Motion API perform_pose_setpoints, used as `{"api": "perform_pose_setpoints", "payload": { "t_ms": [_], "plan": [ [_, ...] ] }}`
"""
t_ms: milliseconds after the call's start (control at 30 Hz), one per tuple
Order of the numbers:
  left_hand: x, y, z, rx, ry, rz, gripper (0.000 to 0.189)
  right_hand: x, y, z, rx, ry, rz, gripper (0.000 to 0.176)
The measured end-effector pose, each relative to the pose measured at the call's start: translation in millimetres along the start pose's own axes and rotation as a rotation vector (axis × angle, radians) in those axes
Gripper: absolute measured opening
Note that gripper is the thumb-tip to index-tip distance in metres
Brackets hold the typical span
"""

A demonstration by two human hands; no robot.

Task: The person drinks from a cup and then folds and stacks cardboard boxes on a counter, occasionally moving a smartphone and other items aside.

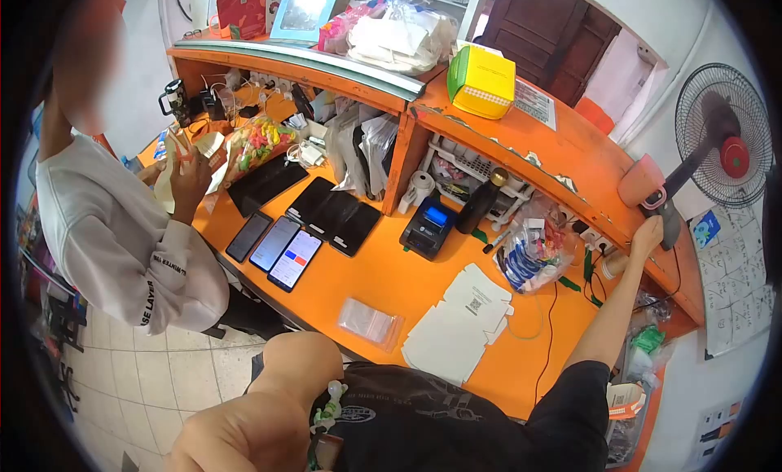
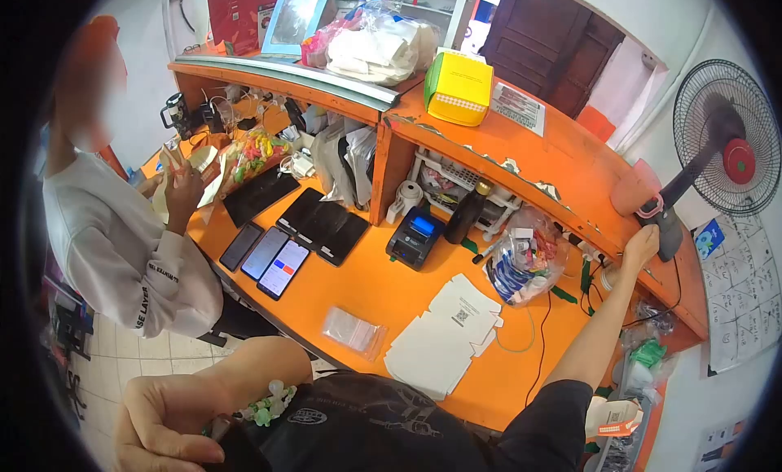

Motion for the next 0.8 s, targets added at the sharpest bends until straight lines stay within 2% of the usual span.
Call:
{"api": "perform_pose_setpoints", "payload": {
  "t_ms": [33,100,133,200,333,400,533,633,700,733,800],
  "plan": [
    [5,-1,-4,0.001,0.000,0.000,0.040,-1,-4,-9,-0.032,0.009,0.027,0.032],
    [18,-4,-10,0.173,0.019,0.275,0.041,0,-5,-13,-0.063,0.020,0.055,0.029],
    [12,-2,-7,0.173,0.019,0.275,0.041,1,-4,-11,-0.058,0.034,0.071,0.026],
    [-2,2,0,0.009,-0.043,-0.005,0.041,1,-3,-11,-0.053,0.047,0.087,0.024],
    [1,3,-2,-0.039,-0.087,-0.025,0.040,0,-6,-21,0.017,0.057,0.030,0.025],
    [9,7,-9,0.059,-0.059,0.044,0.040,1,-6,-20,0.019,0.054,0.019,0.025],
    [1,2,-5,0.027,-0.130,-0.020,0.041,0,-6,-18,-0.004,0.005,0.009,0.027],
    [14,-2,-9,0.035,-0.016,0.055,0.040,0,-6,-17,-0.021,0.009,0.004,0.028],
    [20,-6,-15,0.244,-0.027,0.265,0.041,0,-6,-15,-0.026,0.016,0.000,0.028],
    [15,-4,-12,0.246,-0.027,0.264,0.041,0,-6,-16,-0.030,0.021,0.013,0.028],
    [2,3,-3,0.035,-0.037,-0.015,0.042,1,-7,-17,-0.034,0.027,0.027,0.029]
  ]
}}
Point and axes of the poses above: each hand's wrist, its own y-axis towards the middle knuckle, its own x-axis out of the palm, z = x × y, the point moved 1 cm from there along y, towards the middle knuckle, and after that the axes turned 12 degrees about y, right-handed, at the moved point
